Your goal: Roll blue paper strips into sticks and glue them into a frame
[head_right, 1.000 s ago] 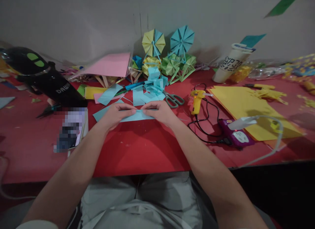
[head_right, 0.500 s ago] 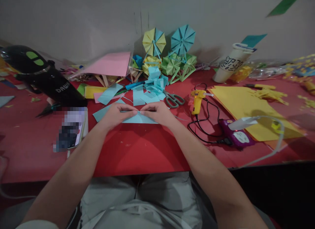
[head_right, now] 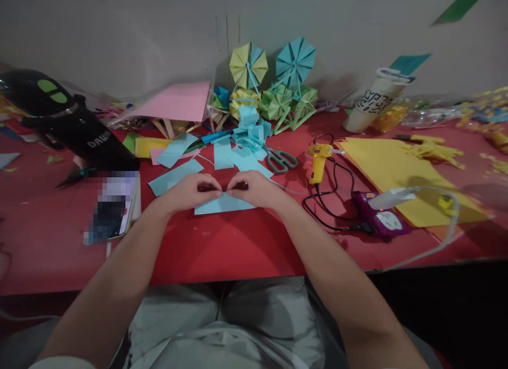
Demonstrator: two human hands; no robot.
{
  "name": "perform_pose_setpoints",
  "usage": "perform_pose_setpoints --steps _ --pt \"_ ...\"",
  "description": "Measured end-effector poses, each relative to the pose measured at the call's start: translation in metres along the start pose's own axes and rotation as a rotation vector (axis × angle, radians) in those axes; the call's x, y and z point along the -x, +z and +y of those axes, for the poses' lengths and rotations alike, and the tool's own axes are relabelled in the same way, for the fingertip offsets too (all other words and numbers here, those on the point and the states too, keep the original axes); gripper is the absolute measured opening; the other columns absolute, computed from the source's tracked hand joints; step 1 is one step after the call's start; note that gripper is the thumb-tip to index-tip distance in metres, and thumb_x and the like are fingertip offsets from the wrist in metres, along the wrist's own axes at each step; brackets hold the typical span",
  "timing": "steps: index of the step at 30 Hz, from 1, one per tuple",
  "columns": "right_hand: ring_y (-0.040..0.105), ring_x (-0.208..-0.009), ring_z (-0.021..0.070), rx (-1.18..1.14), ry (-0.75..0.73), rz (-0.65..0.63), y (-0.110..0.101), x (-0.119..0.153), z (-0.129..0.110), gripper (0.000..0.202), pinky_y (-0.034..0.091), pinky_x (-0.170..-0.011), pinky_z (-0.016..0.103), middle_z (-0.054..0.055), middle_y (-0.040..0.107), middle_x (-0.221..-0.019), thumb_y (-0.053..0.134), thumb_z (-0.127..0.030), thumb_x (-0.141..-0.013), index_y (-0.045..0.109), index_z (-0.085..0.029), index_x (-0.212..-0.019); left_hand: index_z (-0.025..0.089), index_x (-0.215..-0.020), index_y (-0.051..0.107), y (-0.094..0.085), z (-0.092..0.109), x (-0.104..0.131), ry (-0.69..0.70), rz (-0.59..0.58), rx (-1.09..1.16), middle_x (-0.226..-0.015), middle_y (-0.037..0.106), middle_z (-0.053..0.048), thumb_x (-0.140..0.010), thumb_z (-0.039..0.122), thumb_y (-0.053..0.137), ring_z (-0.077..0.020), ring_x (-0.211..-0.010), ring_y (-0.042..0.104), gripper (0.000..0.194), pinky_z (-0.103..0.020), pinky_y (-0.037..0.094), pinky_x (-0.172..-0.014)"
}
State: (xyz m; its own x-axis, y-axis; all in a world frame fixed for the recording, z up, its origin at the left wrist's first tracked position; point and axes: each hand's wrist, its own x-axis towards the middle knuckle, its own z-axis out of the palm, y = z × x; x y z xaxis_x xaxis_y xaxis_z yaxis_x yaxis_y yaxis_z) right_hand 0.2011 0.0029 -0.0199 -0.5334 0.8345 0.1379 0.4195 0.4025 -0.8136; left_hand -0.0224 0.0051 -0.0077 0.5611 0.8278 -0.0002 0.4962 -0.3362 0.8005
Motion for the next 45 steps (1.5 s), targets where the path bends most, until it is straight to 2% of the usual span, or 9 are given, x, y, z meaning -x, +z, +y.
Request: perform_pose_setpoints --steps 5,9,15,20,24,28,35,45 --pt "0.058 -0.073 0.0132 0.195 -0.022 -0.044 0.002 0.002 -0.003 0.013 0.044 -0.073 0.027 0.004 0.069 -0.083 0.061 -0.017 -0.083 0.074 -0.017 -0.082 0.017 -0.081 0.074 0.004 0.0 0.001 0.0 -0.001 -0.12 -0.078 0.069 -0.003 -0.079 0.024 0.063 -0.0138 -0.068 0.059 0.013 -0.025 0.044 -0.062" --pt "0.058 -0.076 0.0132 0.32 -0.054 -0.099 0.002 0.0 -0.005 0.016 0.043 -0.073 0.026 0.005 0.067 -0.087 0.061 -0.011 -0.082 0.075 -0.016 -0.088 0.017 -0.084 0.075 0.006 0.003 0.002 0.012 0.017 -0.192 -0.08 0.069 -0.002 -0.075 0.015 0.06 -0.0137 -0.069 0.059 0.017 -0.026 0.045 -0.064" --pt "0.061 -0.089 0.0173 0.556 -0.062 -0.165 0.003 0.0 -0.014 0.017 0.042 -0.078 0.028 0.008 0.067 -0.095 0.059 -0.014 -0.088 0.075 -0.016 -0.095 0.019 -0.084 0.078 0.007 0.008 0.004 0.07 0.037 -0.368 -0.08 0.068 -0.002 -0.073 0.011 0.059 -0.0147 -0.072 0.059 0.023 -0.027 0.045 -0.066" --pt "0.062 -0.094 0.0187 0.696 -0.016 -0.228 0.002 0.003 -0.03 0.024 0.04 -0.077 0.028 0.008 0.069 -0.101 0.053 -0.014 -0.093 0.075 -0.017 -0.103 0.021 -0.09 0.08 0.004 0.011 0.005 0.082 -0.006 -0.504 -0.086 0.071 -0.003 -0.077 0.012 0.058 -0.0165 -0.076 0.062 0.027 -0.029 0.045 -0.07" --pt "0.063 -0.095 0.0189 0.795 0.033 -0.278 0.0 0.003 -0.043 0.027 0.038 -0.072 0.027 0.009 0.069 -0.105 0.053 -0.009 -0.092 0.074 -0.017 -0.107 0.022 -0.093 0.079 0.006 0.029 0.007 0.019 -0.051 -0.685 -0.093 0.072 -0.004 -0.081 0.008 0.053 -0.0204 -0.087 0.066 0.031 -0.029 0.046 -0.071" --pt "0.064 -0.096 0.0201 0.901 0.032 -0.311 0.003 0.002 -0.052 0.026 0.036 -0.066 0.028 0.01 0.069 -0.105 0.051 -0.009 -0.093 0.072 -0.016 -0.105 0.016 -0.093 0.074 0.012 0.052 0.011 -0.108 -0.099 -0.92 -0.096 0.071 -0.009 -0.086 0.005 0.051 -0.0262 -0.093 0.069 0.027 -0.031 0.047 -0.069" --pt "0.063 -0.104 0.0241 1.038 0.045 -0.284 0.017 0.011 -0.062 0.027 0.041 -0.072 0.031 0.014 0.068 -0.11 0.044 -0.008 -0.099 0.069 -0.012 -0.109 0.01 -0.101 0.07 0.021 0.061 0.022 -0.054 -0.146 -1.087 -0.099 0.069 -0.014 -0.092 0.003 0.044 -0.0268 -0.093 0.069 0.028 -0.03 0.045 -0.064" --pt "0.058 -0.105 0.0262 1.024 0.073 -0.19 0.03 0.025 -0.062 0.03 0.043 -0.073 0.032 0.017 0.065 -0.109 0.04 -0.01 -0.1 0.069 -0.01 -0.108 0.008 -0.102 0.072 0.038 0.056 0.028 -0.062 -0.089 -1.084 -0.101 0.067 -0.017 -0.095 0.002 0.041 -0.0297 -0.096 0.067 0.032 -0.033 0.049 -0.066"
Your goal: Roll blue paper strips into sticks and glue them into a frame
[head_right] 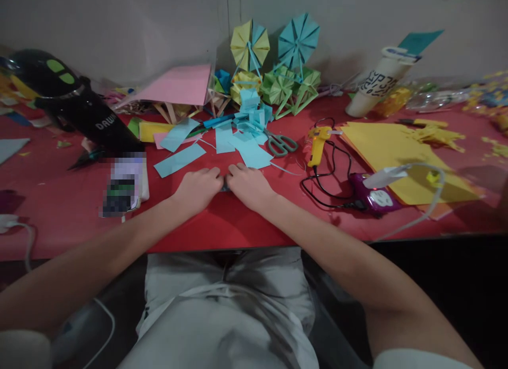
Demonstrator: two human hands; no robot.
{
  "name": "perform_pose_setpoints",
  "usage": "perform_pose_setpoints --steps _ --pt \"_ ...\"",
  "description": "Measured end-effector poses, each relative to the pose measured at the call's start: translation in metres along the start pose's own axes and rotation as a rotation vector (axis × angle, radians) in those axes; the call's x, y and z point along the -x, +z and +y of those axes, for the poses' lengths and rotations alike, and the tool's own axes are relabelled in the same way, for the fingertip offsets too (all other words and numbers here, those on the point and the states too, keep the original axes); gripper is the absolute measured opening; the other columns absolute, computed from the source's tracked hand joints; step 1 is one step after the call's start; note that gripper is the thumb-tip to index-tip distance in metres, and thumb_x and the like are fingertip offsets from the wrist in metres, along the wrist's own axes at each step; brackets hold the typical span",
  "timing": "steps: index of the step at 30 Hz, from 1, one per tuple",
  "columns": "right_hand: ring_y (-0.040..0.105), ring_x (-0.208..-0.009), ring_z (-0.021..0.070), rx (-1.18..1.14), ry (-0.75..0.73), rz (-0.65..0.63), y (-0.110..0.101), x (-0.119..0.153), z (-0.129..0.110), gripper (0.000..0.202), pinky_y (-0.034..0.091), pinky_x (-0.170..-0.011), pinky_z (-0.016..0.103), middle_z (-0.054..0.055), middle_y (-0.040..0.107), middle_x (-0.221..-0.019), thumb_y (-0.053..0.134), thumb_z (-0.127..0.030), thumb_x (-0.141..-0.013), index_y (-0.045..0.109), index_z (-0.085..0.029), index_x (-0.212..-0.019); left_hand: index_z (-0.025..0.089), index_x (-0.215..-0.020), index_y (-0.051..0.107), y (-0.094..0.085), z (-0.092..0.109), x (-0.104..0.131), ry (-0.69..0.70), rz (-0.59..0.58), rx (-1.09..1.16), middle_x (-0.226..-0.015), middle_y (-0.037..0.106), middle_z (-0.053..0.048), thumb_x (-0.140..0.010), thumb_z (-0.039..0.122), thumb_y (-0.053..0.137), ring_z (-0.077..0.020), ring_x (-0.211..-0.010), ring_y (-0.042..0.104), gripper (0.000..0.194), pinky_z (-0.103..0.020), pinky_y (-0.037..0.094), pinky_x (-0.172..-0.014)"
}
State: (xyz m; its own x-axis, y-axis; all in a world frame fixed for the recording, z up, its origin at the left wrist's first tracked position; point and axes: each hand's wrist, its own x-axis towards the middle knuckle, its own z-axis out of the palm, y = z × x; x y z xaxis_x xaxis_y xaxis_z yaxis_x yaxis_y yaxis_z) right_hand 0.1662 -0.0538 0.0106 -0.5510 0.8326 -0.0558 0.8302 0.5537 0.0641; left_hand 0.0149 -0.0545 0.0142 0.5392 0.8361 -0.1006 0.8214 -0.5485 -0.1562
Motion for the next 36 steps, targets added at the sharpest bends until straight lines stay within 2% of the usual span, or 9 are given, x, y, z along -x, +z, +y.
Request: perform_pose_setpoints --steps 9,12,16,18,23,27,30,36 --pt "0.055 -0.111 0.0279 -0.116 0.152 0.14 0.02 0.009 -0.012 0.034 0.047 -0.079 0.034 0.019 0.064 -0.119 0.037 -0.008 -0.098 0.068 -0.011 -0.113 0.011 -0.116 0.068 0.015 0.007 0.014 -0.129 0.08 0.112 -0.121 0.06 -0.018 -0.098 0.008 0.037 -0.0284 -0.111 0.061 0.036 -0.034 0.056 -0.076" --pt "0.056 -0.115 0.0281 -0.174 0.176 0.164 0.026 0.011 -0.014 0.035 0.05 -0.087 0.035 0.018 0.065 -0.124 0.04 -0.007 -0.095 0.066 -0.01 -0.118 0.009 -0.125 0.064 0.023 0.012 0.019 -0.154 0.154 0.171 -0.128 0.058 -0.019 -0.096 0.01 0.04 -0.0301 -0.118 0.059 0.038 -0.039 0.056 -0.089" --pt "0.057 -0.124 0.0281 -0.275 0.188 0.202 0.033 0.013 -0.018 0.039 0.048 -0.103 0.038 0.019 0.062 -0.135 0.039 -0.009 -0.095 0.065 -0.008 -0.125 0.005 -0.135 0.057 0.033 0.019 0.023 -0.168 0.186 0.299 -0.149 0.049 -0.022 -0.095 0.014 0.043 -0.0324 -0.14 0.046 0.043 -0.045 0.041 -0.116" --pt "0.055 -0.131 0.0281 -0.308 0.187 0.223 0.038 0.015 -0.02 0.043 0.043 -0.111 0.041 0.02 0.06 -0.141 0.037 -0.008 -0.095 0.062 -0.006 -0.13 0.003 -0.143 0.049 0.037 0.021 0.023 -0.169 0.176 0.349 -0.156 0.043 -0.024 -0.094 0.015 0.043 -0.0321 -0.147 0.039 0.05 -0.047 0.033 -0.122" --pt "0.043 -0.146 0.0296 -0.324 0.181 0.244 0.048 0.02 -0.024 0.052 0.032 -0.122 0.048 0.023 0.048 -0.153 0.036 -0.009 -0.094 0.053 -0.002 -0.143 0.0 -0.153 0.036 0.042 0.019 0.026 -0.17 0.144 0.37 -0.163 0.029 -0.025 -0.098 0.02 0.038 -0.0341 -0.154 0.025 0.058 -0.053 0.023 -0.125" --pt "0.037 -0.149 0.0316 -0.329 0.189 0.238 0.051 0.025 -0.027 0.054 0.031 -0.122 0.05 0.023 0.043 -0.157 0.032 -0.013 -0.097 0.048 0.001 -0.147 0.008 -0.156 0.035 0.043 0.017 0.03 -0.148 0.13 0.352 -0.166 0.023 -0.022 -0.101 0.027 0.038 -0.0353 -0.155 0.019 0.059 -0.055 0.021 -0.125" --pt "0.036 -0.15 0.0313 -0.345 0.196 0.243 0.053 0.027 -0.028 0.054 0.03 -0.123 0.052 0.023 0.041 -0.157 0.03 -0.017 -0.1 0.046 0.0 -0.149 0.013 -0.157 0.035 0.043 0.017 0.032 -0.133 0.136 0.335 -0.167 0.023 -0.019 -0.102 0.03 0.037 -0.0349 -0.156 0.018 0.058 -0.055 0.02 -0.125" --pt "0.031 -0.152 0.0309 -0.369 0.197 0.222 0.053 0.03 -0.026 0.055 0.026 -0.123 0.055 0.02 0.038 -0.16 0.029 -0.021 -0.101 0.043 -0.004 -0.152 0.012 -0.157 0.036 0.042 0.017 0.033 -0.114 0.132 0.315 -0.168 0.023 -0.015 -0.102 0.032 0.035 -0.0359 -0.156 0.018 0.058 -0.056 0.018 -0.126"
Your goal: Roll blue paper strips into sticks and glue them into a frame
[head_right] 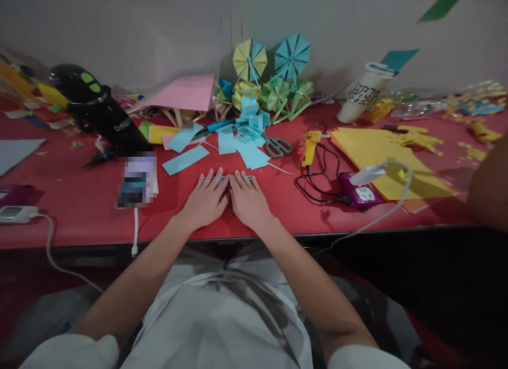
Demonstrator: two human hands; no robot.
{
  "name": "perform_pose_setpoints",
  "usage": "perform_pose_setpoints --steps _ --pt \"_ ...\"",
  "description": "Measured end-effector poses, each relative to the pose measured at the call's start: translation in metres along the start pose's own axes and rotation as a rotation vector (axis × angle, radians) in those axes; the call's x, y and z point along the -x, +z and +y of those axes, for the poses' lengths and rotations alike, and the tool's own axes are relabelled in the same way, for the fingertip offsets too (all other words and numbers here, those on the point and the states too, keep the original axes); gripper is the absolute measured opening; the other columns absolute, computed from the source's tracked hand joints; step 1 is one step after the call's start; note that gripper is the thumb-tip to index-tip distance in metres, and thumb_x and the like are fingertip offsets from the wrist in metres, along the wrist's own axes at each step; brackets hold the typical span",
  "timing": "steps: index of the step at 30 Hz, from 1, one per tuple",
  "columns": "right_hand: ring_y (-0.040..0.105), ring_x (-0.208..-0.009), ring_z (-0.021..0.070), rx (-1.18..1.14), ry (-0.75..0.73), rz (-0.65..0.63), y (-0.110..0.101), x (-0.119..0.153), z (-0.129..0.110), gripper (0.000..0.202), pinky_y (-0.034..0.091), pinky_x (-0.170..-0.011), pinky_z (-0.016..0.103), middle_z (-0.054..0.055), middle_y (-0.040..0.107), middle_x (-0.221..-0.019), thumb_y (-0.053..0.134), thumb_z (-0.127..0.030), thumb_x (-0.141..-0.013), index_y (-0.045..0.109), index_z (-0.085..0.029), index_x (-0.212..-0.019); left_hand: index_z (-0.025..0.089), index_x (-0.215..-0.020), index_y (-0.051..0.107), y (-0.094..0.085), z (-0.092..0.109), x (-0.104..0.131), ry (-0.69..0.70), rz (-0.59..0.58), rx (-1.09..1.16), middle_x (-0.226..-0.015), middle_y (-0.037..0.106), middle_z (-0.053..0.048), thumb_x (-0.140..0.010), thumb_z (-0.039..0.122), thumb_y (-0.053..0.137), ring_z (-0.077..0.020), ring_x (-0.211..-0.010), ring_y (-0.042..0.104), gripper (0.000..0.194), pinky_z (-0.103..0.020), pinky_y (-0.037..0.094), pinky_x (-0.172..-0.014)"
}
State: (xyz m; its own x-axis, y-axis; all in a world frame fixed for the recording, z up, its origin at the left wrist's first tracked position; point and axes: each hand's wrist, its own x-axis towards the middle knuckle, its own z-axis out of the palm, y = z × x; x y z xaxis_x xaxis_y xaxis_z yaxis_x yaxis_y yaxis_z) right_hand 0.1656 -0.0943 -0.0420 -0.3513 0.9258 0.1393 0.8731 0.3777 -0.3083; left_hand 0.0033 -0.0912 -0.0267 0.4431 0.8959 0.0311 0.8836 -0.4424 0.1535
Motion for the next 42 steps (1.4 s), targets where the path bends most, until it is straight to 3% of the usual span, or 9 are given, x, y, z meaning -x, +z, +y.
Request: perform_pose_setpoints --steps 7,17,22,26,29,32,35,38,42 --pt "0.021 -0.156 0.0297 -0.016 -0.021 -0.104 -0.01 0.001 0.01 0.058 0.019 -0.126 0.055 0.015 0.028 -0.165 0.031 -0.031 -0.103 0.036 -0.007 -0.156 0.015 -0.159 0.031 0.001 0.002 0.001 -0.013 -0.021 0.001 -0.169 0.021 -0.013 -0.102 0.036 0.035 -0.0366 -0.156 0.016 0.061 -0.058 0.017 -0.126" --pt "0.021 -0.156 0.0286 -0.016 0.006 -0.1 -0.012 0.009 0.017 0.059 0.018 -0.125 0.057 0.013 0.026 -0.166 0.034 -0.039 -0.104 0.034 -0.014 -0.158 0.016 -0.159 0.032 0.002 0.002 0.001 -0.024 -0.009 0.013 -0.169 0.02 -0.013 -0.102 0.038 0.037 -0.0392 -0.156 0.012 0.062 -0.06 0.015 -0.125" --pt "0.027 -0.154 0.0279 -0.011 -0.001 -0.062 -0.013 0.008 0.017 0.055 0.02 -0.125 0.055 0.015 0.032 -0.164 0.033 -0.031 -0.104 0.041 -0.008 -0.153 0.017 -0.16 0.031 0.0 0.003 0.001 -0.034 -0.029 0.019 -0.169 0.019 -0.012 -0.102 0.038 0.037 -0.0397 -0.156 0.012 0.062 -0.06 0.015 -0.125" --pt "0.045 -0.144 0.026 0.0 -0.018 -0.017 -0.019 -0.001 0.023 0.047 0.029 -0.121 0.05 0.016 0.051 -0.153 0.033 -0.015 -0.099 0.058 -0.01 -0.139 0.016 -0.16 0.031 -0.004 0.003 0.0 -0.036 -0.05 0.01 -0.169 0.019 -0.012 -0.102 0.038 0.038 -0.0399 -0.156 0.013 0.062 -0.06 0.015 -0.125" --pt "0.061 -0.123 0.0251 0.025 -0.04 -0.044 -0.03 -0.016 0.028 0.042 0.043 -0.107 0.041 0.016 0.068 -0.132 0.037 -0.01 -0.097 0.07 -0.012 -0.121 0.016 -0.158 0.034 -0.009 0.003 -0.004 -0.021 -0.06 -0.016 -0.168 0.025 -0.012 -0.102 0.035 0.035 -0.0381 -0.155 0.018 0.059 -0.06 0.017 -0.125" --pt "0.063 -0.106 0.0227 0.075 -0.066 -0.102 -0.039 -0.034 0.032 0.035 0.045 -0.095 0.035 0.014 0.073 -0.112 0.042 -0.009 -0.094 0.074 -0.014 -0.108 0.013 -0.154 0.041 -0.015 0.002 -0.009 0.018 -0.07 -0.061 -0.164 0.033 -0.013 -0.103 0.031 0.034 -0.0359 -0.154 0.023 0.055 -0.058 0.017 -0.126" --pt "0.062 -0.104 0.0213 0.1 -0.109 -0.163 -0.044 -0.051 0.035 0.03 0.044 -0.089 0.031 0.012 0.072 -0.109 0.047 -0.011 -0.093 0.075 -0.015 -0.105 0.009 -0.142 0.055 -0.019 0.001 -0.015 0.078 -0.05 -0.121 -0.159 0.041 -0.017 -0.101 0.02 0.035 -0.0345 -0.15 0.032 0.047 -0.052 0.027 -0.123" --pt "0.063 -0.103 0.0216 0.129 -0.122 -0.236 -0.048 -0.064 0.036 0.028 0.044 -0.084 0.03 0.011 0.072 -0.11 0.051 -0.011 -0.09 0.075 -0.015 -0.105 0.009 -0.128 0.065 -0.022 -0.001 -0.023 0.117 -0.038 -0.16 -0.142 0.055 -0.02 -0.098 0.011 0.037 -0.033 -0.132 0.05 0.042 -0.046 0.045 -0.105" --pt "0.064 -0.1 0.0204 0.131 -0.091 -0.343 -0.058 -0.075 0.034 0.031 0.043 -0.08 0.027 0.011 0.074 -0.11 0.055 -0.006 -0.084 0.074 -0.015 -0.107 0.013 -0.118 0.071 -0.028 -0.008 -0.037 0.127 -0.086 -0.147 -0.119 0.062 -0.016 -0.091 0.001 0.04 -0.028 -0.113 0.059 0.043 -0.038 0.05 -0.09"
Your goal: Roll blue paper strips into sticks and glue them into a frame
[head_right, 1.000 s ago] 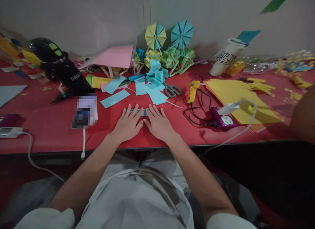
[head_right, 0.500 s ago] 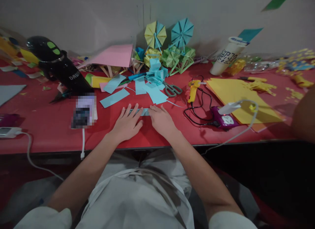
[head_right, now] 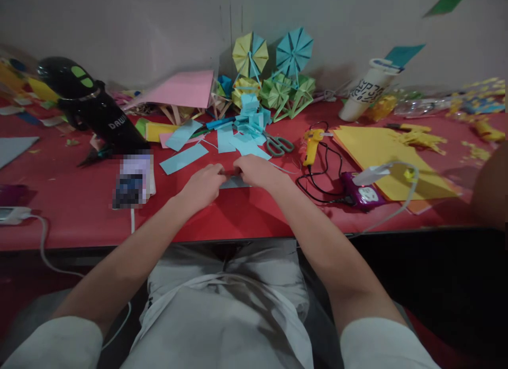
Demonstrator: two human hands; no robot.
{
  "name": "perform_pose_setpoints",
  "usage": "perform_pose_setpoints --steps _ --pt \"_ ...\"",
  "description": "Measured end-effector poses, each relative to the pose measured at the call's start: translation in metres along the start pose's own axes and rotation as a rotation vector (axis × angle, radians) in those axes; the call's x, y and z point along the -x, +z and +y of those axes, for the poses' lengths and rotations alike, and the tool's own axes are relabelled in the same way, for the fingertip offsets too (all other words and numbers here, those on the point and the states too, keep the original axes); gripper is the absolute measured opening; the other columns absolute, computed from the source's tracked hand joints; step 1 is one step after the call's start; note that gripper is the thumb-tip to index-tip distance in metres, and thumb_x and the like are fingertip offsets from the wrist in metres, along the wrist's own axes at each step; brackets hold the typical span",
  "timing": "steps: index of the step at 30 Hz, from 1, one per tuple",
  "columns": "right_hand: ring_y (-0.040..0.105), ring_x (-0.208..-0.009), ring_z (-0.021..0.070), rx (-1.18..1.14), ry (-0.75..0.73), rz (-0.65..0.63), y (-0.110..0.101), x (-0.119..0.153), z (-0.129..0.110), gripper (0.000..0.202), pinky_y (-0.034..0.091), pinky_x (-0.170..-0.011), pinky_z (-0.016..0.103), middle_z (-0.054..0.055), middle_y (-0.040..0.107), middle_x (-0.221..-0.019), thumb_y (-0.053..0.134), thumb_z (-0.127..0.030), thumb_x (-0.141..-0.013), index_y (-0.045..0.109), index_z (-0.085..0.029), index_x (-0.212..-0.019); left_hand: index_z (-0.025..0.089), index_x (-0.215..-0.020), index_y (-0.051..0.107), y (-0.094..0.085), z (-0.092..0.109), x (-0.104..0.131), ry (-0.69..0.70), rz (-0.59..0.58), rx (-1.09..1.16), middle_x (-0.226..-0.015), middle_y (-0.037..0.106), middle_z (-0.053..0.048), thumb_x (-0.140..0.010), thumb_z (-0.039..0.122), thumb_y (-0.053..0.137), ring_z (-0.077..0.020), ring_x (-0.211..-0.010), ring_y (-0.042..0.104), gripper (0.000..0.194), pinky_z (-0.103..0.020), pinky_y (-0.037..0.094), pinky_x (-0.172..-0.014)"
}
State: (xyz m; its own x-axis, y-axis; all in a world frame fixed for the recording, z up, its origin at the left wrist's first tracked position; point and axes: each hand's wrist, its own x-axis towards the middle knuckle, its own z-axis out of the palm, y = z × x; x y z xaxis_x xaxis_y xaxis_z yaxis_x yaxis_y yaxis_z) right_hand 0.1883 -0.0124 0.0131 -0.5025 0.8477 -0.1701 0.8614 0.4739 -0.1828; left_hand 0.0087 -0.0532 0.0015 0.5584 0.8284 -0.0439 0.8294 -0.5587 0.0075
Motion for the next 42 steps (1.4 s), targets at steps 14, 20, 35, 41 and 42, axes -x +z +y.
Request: perform_pose_setpoints --steps 14,20,35,41,42 --pt "0.066 -0.092 0.0192 0.009 -0.048 -0.213 -0.015 -0.017 0.006 0.025 0.042 -0.072 0.026 0.01 0.075 -0.106 0.06 -0.011 -0.084 0.073 -0.014 -0.106 0.017 -0.103 0.066 -0.011 -0.021 -0.022 -0.043 -0.065 0.23 -0.105 0.068 -0.008 -0.08 0.001 0.052 -0.0211 -0.097 0.064 0.032 -0.028 0.042 -0.07" --pt "0.065 -0.091 0.0195 0.073 -0.021 -0.214 -0.016 -0.012 0.002 0.029 0.039 -0.068 0.026 0.012 0.074 -0.107 0.059 -0.014 -0.086 0.071 -0.012 -0.112 0.016 -0.102 0.066 -0.011 -0.024 -0.024 -0.027 -0.086 0.223 -0.105 0.07 -0.009 -0.078 0.0 0.053 -0.022 -0.101 0.064 0.032 -0.028 0.043 -0.073" --pt "0.064 -0.083 0.0185 0.1 -0.066 -0.243 -0.027 -0.017 -0.008 0.025 0.036 -0.062 0.027 0.01 0.074 -0.098 0.066 -0.015 -0.08 0.072 -0.012 -0.105 0.014 -0.104 0.067 -0.026 -0.018 -0.022 0.025 -0.136 0.1 -0.109 0.069 -0.013 -0.084 0.006 0.052 -0.025 -0.1 0.066 0.026 -0.03 0.045 -0.072" --pt "0.065 -0.086 0.0193 0.128 -0.078 -0.176 -0.023 -0.005 -0.016 0.024 0.037 -0.065 0.028 0.012 0.074 -0.099 0.058 -0.009 -0.085 0.072 -0.013 -0.103 0.015 -0.105 0.07 -0.028 -0.011 -0.02 0.025 -0.129 0.021 -0.109 0.07 -0.013 -0.085 0.004 0.051 -0.0289 -0.104 0.067 0.03 -0.034 0.049 -0.078" --pt "0.065 -0.086 0.0201 0.14 -0.066 -0.17 -0.022 -0.004 -0.017 0.024 0.037 -0.065 0.029 0.012 0.074 -0.098 0.057 -0.009 -0.085 0.073 -0.013 -0.102 0.015 -0.107 0.07 -0.029 -0.011 -0.021 0.023 -0.133 0.006 -0.109 0.07 -0.013 -0.084 0.003 0.051 -0.0294 -0.104 0.067 0.032 -0.034 0.049 -0.078"
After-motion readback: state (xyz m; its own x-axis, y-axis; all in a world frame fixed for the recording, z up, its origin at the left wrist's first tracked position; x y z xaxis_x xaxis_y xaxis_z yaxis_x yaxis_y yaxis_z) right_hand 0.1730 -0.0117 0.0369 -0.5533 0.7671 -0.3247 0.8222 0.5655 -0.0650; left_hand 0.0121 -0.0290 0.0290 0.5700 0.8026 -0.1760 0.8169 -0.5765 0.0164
